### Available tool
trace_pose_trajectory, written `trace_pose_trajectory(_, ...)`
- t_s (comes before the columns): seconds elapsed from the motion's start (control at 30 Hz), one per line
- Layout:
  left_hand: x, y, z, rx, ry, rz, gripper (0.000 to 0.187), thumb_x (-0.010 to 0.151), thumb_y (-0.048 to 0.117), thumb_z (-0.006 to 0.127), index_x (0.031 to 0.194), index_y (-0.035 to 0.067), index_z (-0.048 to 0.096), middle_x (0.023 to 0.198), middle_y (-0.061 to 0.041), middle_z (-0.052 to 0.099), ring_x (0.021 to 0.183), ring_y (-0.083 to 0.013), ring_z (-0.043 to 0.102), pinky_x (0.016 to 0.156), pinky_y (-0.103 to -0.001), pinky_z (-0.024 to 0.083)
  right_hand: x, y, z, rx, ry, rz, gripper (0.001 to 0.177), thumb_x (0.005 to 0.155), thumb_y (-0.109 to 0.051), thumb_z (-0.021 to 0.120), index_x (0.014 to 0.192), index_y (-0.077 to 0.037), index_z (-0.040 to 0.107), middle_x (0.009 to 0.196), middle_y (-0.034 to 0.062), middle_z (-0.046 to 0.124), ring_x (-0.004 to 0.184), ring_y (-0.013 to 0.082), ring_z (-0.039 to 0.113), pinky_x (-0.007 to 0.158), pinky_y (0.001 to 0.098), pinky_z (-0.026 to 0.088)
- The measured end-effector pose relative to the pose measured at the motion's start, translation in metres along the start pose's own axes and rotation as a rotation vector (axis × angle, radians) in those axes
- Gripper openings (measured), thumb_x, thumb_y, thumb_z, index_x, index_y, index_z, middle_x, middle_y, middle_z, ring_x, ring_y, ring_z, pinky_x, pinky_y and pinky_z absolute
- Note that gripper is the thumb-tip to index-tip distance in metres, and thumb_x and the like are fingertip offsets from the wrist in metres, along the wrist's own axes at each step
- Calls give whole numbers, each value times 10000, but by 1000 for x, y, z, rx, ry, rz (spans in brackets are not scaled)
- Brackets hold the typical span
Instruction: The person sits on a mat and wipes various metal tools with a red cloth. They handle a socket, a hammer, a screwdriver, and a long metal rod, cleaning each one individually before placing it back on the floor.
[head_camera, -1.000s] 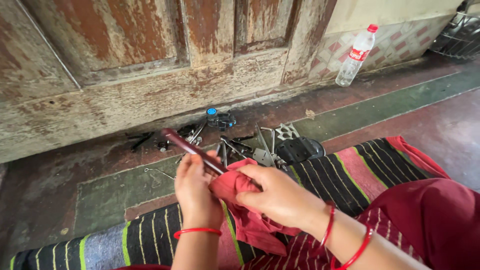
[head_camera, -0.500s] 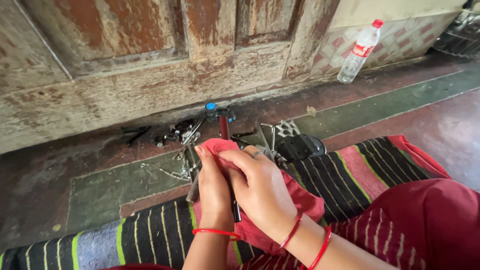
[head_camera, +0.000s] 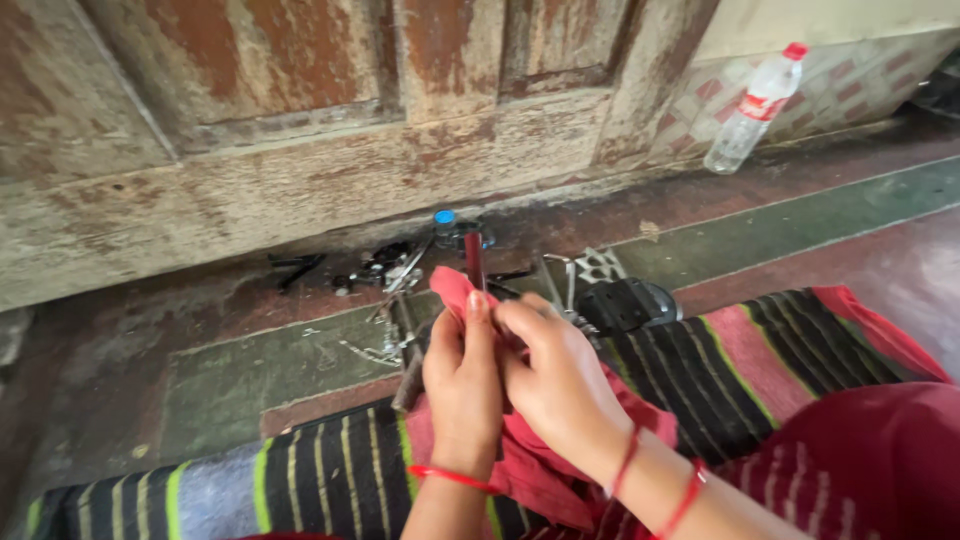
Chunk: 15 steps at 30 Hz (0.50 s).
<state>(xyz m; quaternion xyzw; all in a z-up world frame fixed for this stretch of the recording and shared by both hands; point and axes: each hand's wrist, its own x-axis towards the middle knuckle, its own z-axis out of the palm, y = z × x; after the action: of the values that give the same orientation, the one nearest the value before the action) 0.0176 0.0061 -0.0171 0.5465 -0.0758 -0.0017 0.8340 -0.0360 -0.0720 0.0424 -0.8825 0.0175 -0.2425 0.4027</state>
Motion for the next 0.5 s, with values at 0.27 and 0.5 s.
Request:
trace_pose_trajectory(0.27,-17,29,12,76,-37,-177,407,999,383,542,1119,21,685,678,8,600,486,-57,460,416,-261,363,32,17,-8,-90,182,-149,121,848,-26,727,964,-59,736,958,129,646,876,261,680,696,334,577)
trace_pose_trajectory(0.5,-18,29,7,128,-50,-158,447,1000,400,507,1187,33,680,654,7,589,478,-66,458,433,-259,387,33,18,-7,199,88,47,97,883,-74,714,977,-52,710,896,86,752,810,111,711,712,278,583)
